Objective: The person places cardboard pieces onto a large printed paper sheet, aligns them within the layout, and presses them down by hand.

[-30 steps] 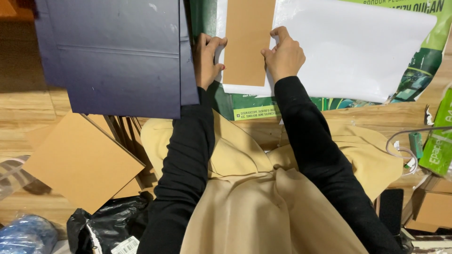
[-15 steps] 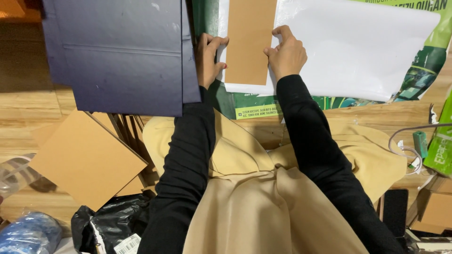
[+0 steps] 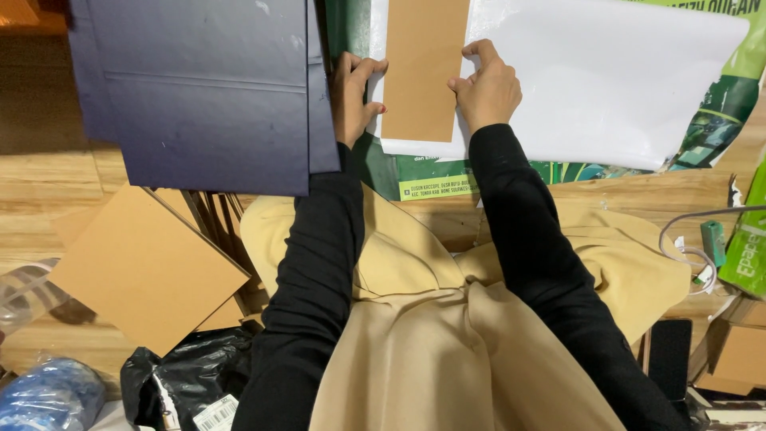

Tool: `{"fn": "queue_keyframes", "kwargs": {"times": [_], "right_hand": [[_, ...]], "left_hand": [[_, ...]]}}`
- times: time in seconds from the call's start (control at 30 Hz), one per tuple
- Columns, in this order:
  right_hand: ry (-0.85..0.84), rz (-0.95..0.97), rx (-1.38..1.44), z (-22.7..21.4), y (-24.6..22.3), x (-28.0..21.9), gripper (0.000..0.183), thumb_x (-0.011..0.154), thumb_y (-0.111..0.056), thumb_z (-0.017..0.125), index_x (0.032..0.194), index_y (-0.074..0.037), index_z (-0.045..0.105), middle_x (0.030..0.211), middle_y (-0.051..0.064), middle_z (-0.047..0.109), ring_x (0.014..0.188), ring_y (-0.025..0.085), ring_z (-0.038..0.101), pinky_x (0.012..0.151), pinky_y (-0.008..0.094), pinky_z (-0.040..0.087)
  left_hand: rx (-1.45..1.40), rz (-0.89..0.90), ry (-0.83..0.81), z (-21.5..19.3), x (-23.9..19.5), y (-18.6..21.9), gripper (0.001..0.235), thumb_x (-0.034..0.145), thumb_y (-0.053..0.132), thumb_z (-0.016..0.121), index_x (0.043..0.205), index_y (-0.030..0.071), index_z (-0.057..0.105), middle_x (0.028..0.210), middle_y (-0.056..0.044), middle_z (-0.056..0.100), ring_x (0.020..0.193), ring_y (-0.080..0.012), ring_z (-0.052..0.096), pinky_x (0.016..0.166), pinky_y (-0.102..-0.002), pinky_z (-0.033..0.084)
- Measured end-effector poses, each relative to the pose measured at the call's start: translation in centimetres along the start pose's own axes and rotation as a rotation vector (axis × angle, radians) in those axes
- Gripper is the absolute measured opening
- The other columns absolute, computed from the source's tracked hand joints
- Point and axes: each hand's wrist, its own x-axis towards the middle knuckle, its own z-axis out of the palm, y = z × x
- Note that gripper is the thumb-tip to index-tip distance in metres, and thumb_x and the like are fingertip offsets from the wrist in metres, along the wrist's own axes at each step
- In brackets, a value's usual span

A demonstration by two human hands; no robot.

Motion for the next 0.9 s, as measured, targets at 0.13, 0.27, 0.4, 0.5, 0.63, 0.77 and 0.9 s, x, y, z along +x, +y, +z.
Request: {"fn": "queue_keyframes", "kwargs": {"times": [0.13, 0.27, 0.4, 0.5, 0.63, 0.77, 0.9], "right_hand": [[0.001, -0.01, -0.009, 0.1, 0.1, 0.0, 0.038, 0.065, -0.016, 0.078, 0.094, -0.022, 0.054, 0.059, -0.003, 0.057, 0.059, 0.02, 0.058, 0.052, 0.038, 0.041], [-0.01, -0.007, -0.023, 0.1, 0.1, 0.1, 0.038, 0.066, -0.015, 0.077, 0.094, -0.022, 0.053, 0.058, -0.004, 0.057, 0.059, 0.02, 0.058, 0.051, 0.038, 0.041], [-0.003, -0.021, -0.047, -0.2, -0.3, 0.1, 0.038, 0.066, -0.016, 0.078, 0.094, -0.021, 0.053, 0.061, -0.002, 0.059, 0.063, 0.024, 0.058, 0.052, 0.041, 0.041], [-0.034, 0.045, -0.034, -0.1, -0.5, -0.1, 0.036, 0.068, -0.016, 0.074, 0.095, -0.022, 0.052, 0.059, -0.003, 0.056, 0.061, 0.023, 0.057, 0.057, 0.038, 0.04], [-0.001, 0.0, -0.075, 0.4, -0.6, -0.3, 0.032, 0.071, -0.013, 0.073, 0.096, -0.017, 0.055, 0.068, 0.003, 0.064, 0.068, 0.03, 0.061, 0.059, 0.043, 0.043], [0.009, -0.016, -0.116, 1.0, -0.2, -0.2, 0.029, 0.07, -0.014, 0.065, 0.098, -0.017, 0.057, 0.075, 0.005, 0.066, 0.072, 0.035, 0.061, 0.059, 0.045, 0.045], [0.078, -0.086, -0.226, 2.1, 0.1, 0.0, 0.036, 0.062, 0.002, 0.046, 0.093, -0.013, 0.059, 0.068, 0.013, 0.064, 0.058, 0.039, 0.057, 0.046, 0.045, 0.039]], "left_hand": [[0.025, -0.005, -0.005, 0.1, 0.1, -0.1, 0.062, 0.049, -0.006, 0.083, 0.104, 0.009, 0.059, 0.091, -0.003, 0.04, 0.086, -0.0211, 0.046, 0.08, -0.028, 0.043], [0.013, 0.001, -0.012, 0.0, 0.1, -0.2, 0.062, 0.049, -0.007, 0.083, 0.104, 0.008, 0.059, 0.091, -0.003, 0.039, 0.087, -0.0212, 0.046, 0.08, -0.027, 0.044], [0.024, -0.011, -0.012, 0.1, 0.3, -0.1, 0.061, 0.049, -0.006, 0.083, 0.104, 0.008, 0.06, 0.091, -0.003, 0.039, 0.087, -0.0208, 0.047, 0.08, -0.027, 0.043], [0.075, -0.035, -0.008, 0.4, 0.2, -0.1, 0.062, 0.046, -0.002, 0.084, 0.102, 0.012, 0.06, 0.09, -0.002, 0.039, 0.085, -0.0206, 0.045, 0.079, -0.027, 0.039], [0.045, -0.108, -0.038, 0.3, 0.2, 1.1, 0.057, 0.051, -0.014, 0.069, 0.102, 0.011, 0.058, 0.09, -0.002, 0.037, 0.084, -0.0201, 0.045, 0.069, -0.025, 0.046], [-0.346, -0.407, 0.008, -0.7, 0.0, 5.1, 0.019, 0.08, -0.002, 0.047, 0.085, 0.013, 0.057, 0.087, 0.0, 0.03, 0.079, -0.0136, 0.036, 0.044, -0.017, 0.036], [0.208, -0.083, 0.06, 2.6, -0.1, 1.8, 0.053, 0.047, -0.028, 0.041, 0.088, 0.003, 0.05, 0.095, -0.012, 0.04, 0.075, -0.0272, 0.049, 0.067, -0.032, 0.041]]}}
